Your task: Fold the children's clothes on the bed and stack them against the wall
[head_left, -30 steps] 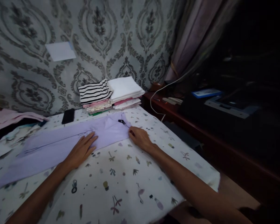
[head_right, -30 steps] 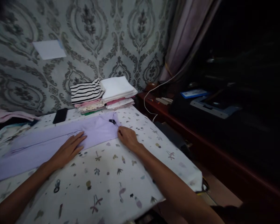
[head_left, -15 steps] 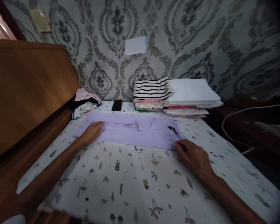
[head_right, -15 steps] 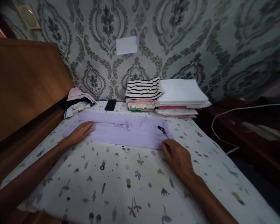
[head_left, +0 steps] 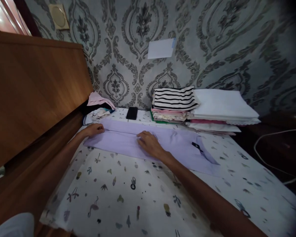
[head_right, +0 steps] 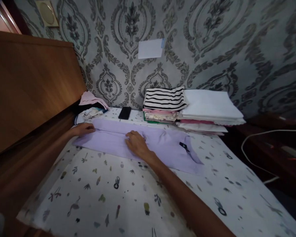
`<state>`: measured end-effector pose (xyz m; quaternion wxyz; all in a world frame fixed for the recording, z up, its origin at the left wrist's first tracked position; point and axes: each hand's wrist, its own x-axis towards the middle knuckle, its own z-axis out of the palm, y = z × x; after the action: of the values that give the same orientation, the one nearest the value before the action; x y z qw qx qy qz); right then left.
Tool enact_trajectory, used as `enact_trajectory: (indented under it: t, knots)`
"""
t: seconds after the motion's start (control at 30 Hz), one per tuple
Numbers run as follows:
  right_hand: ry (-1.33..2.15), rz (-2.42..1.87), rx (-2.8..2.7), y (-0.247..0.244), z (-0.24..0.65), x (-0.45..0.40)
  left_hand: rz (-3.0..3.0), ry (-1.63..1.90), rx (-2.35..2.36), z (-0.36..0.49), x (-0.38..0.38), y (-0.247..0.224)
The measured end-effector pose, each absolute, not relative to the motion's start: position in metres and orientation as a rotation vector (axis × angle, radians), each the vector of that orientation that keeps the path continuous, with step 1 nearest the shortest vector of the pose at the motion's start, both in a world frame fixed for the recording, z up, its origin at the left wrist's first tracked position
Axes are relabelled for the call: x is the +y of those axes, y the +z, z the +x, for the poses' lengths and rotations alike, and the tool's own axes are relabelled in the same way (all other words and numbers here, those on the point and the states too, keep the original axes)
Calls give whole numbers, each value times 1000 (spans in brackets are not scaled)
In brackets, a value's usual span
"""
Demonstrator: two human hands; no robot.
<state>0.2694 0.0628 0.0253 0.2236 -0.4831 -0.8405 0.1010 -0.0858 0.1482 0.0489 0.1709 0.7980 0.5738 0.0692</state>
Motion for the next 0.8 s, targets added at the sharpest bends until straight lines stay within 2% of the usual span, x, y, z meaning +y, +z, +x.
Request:
enact_trajectory:
  t: [0.2, 0.47, 0.6, 0.8]
  knots:
    - [237, -1277, -2292, -1, 240, 73, 2227, 17, 1501, -85, 148, 57]
    - [251, -1248, -2254, -7, 245, 74, 2352, 340, 1946, -85, 132, 47]
    - [236, -1229, -2272, -9, 245, 76, 2556, 533, 1719, -61, 115, 27]
    - [162, -1264, -2264, -16, 245, 80, 2493, 124, 1578, -34, 109, 6]
